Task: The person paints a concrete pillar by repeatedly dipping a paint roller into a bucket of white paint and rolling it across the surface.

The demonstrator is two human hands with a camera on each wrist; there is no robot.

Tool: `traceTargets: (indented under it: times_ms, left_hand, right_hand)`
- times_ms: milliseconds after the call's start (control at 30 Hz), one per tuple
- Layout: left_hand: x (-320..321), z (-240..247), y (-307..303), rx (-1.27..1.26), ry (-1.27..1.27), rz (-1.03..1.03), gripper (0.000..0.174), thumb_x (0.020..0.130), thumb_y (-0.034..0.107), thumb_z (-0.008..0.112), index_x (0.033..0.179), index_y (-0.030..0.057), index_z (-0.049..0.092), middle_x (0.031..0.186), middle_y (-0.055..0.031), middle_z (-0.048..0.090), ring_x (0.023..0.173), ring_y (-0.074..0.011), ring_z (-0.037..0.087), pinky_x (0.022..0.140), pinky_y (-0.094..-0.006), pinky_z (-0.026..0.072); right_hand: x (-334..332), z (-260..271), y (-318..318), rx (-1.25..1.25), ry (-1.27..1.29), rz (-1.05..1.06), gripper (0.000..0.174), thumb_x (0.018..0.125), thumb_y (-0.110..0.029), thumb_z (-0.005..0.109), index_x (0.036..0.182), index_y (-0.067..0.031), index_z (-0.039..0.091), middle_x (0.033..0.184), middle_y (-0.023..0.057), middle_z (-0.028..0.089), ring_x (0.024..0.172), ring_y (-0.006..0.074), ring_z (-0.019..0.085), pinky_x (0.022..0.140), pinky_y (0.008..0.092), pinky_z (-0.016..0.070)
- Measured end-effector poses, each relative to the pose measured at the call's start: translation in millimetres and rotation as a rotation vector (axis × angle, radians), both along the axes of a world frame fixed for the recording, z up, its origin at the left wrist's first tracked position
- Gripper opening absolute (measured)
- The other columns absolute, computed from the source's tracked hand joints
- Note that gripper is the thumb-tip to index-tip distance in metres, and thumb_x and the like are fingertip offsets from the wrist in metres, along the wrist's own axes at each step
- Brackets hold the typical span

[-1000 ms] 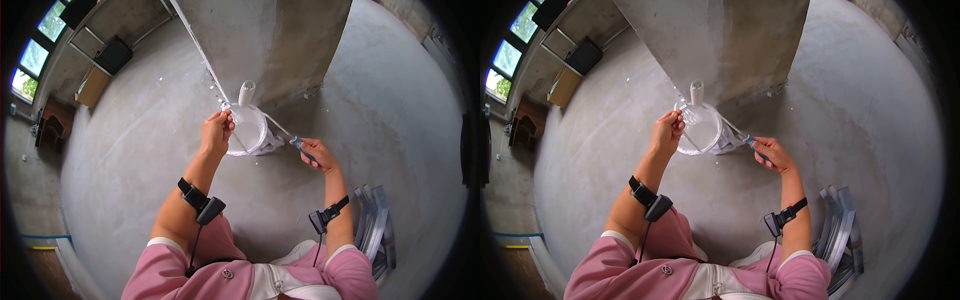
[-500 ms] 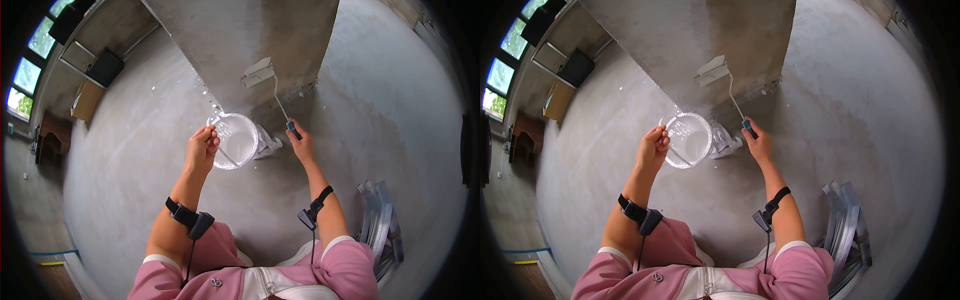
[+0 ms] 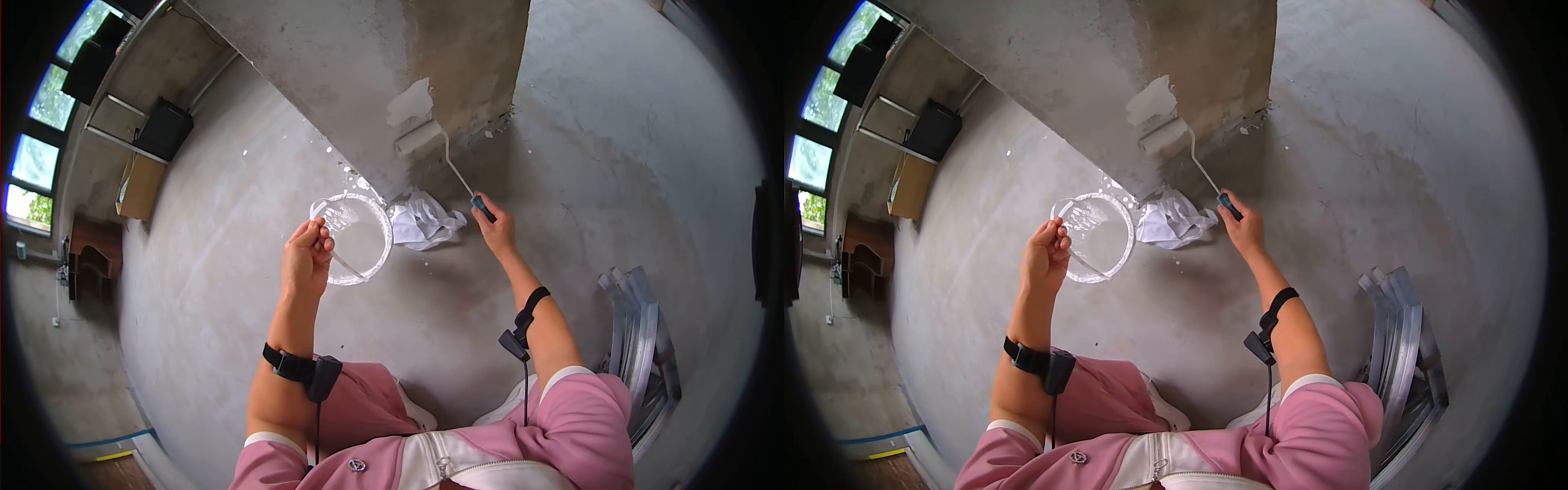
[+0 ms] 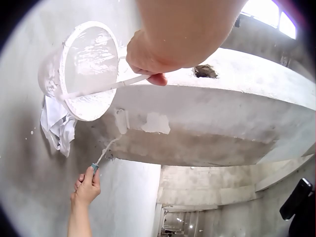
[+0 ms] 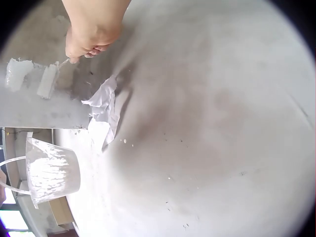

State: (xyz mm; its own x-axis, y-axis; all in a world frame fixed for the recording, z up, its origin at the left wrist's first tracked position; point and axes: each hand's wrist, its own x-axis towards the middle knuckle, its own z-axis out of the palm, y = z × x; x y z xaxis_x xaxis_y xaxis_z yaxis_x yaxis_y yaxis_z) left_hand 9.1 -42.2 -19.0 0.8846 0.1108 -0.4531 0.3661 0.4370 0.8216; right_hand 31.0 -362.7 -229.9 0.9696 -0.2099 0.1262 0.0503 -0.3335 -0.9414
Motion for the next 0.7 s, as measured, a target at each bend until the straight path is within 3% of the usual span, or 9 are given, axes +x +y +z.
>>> traceTargets:
  times_ms: [167, 300, 400, 500, 567, 700]
  left_hand:
    - [-1, -1, 5, -0.011, 0.000, 0.036, 0.013, 0.096, 0.010, 0.045, 0.092, 0.0012, 0.054, 0.074, -0.0029, 0.052, 0.060, -0.0099, 0.048, 0.047, -0.0172, 0.0336]
    - [-2, 1, 5, 0.004, 0.021, 0.037, 0.013, 0.096, 0.010, 0.045, 0.093, 0.0011, 0.054, 0.074, -0.0028, 0.052, 0.060, -0.0100, 0.049, 0.048, -0.0173, 0.0345]
    - [-2, 2, 5, 0.026, 0.035, 0.007, 0.011, 0.096, 0.013, 0.045, 0.094, 0.0043, 0.052, 0.076, 0.0000, 0.051, 0.062, -0.0071, 0.048, 0.046, -0.0147, 0.0336]
    - [-1, 5, 4, 0.037, 0.047, -0.001, 0.011, 0.096, 0.013, 0.045, 0.094, 0.0042, 0.052, 0.076, 0.0001, 0.051, 0.062, -0.0067, 0.048, 0.046, -0.0148, 0.0334]
    - [0, 4, 3, 0.040, 0.076, 0.007, 0.011, 0.097, 0.013, 0.045, 0.095, 0.0042, 0.052, 0.076, 0.0002, 0.051, 0.062, -0.0066, 0.048, 0.045, -0.0148, 0.0331]
    - [0, -1, 5, 0.038, 0.039, -0.012, 0.011, 0.096, 0.013, 0.045, 0.095, 0.0039, 0.052, 0.076, -0.0001, 0.051, 0.062, -0.0070, 0.048, 0.045, -0.0149, 0.0330]
  right_hand:
    - [23, 45, 15, 0.226, -0.201, -0.055, 0.033, 0.088, -0.021, 0.065, 0.118, -0.0058, 0.062, 0.098, 0.0122, 0.069, 0.087, 0.0115, 0.064, 0.076, 0.0250, 0.0478]
    - [36, 60, 21, 0.234, -0.292, -0.086, 0.033, 0.088, -0.020, 0.064, 0.118, -0.0058, 0.062, 0.099, 0.0106, 0.069, 0.087, 0.0099, 0.062, 0.077, 0.0246, 0.0475]
    - [36, 49, 23, 0.164, -0.248, -0.089, 0.033, 0.088, -0.019, 0.064, 0.118, -0.0053, 0.061, 0.096, 0.0122, 0.069, 0.084, 0.0123, 0.064, 0.076, 0.0256, 0.0483]
    - [28, 20, 22, 0.085, -0.205, -0.078, 0.033, 0.088, -0.018, 0.063, 0.118, -0.0049, 0.060, 0.093, 0.0150, 0.068, 0.084, 0.0182, 0.067, 0.074, 0.0272, 0.0494]
    - [22, 1, 20, 0.022, -0.167, -0.063, 0.031, 0.087, -0.019, 0.063, 0.116, -0.0067, 0.061, 0.091, 0.0172, 0.068, 0.084, 0.0274, 0.068, 0.072, 0.0300, 0.0504]
    - [10, -14, 9, -0.061, -0.105, -0.058, 0.030, 0.087, -0.021, 0.063, 0.115, -0.0109, 0.061, 0.091, 0.0169, 0.067, 0.084, 0.0319, 0.067, 0.071, 0.0326, 0.0508]
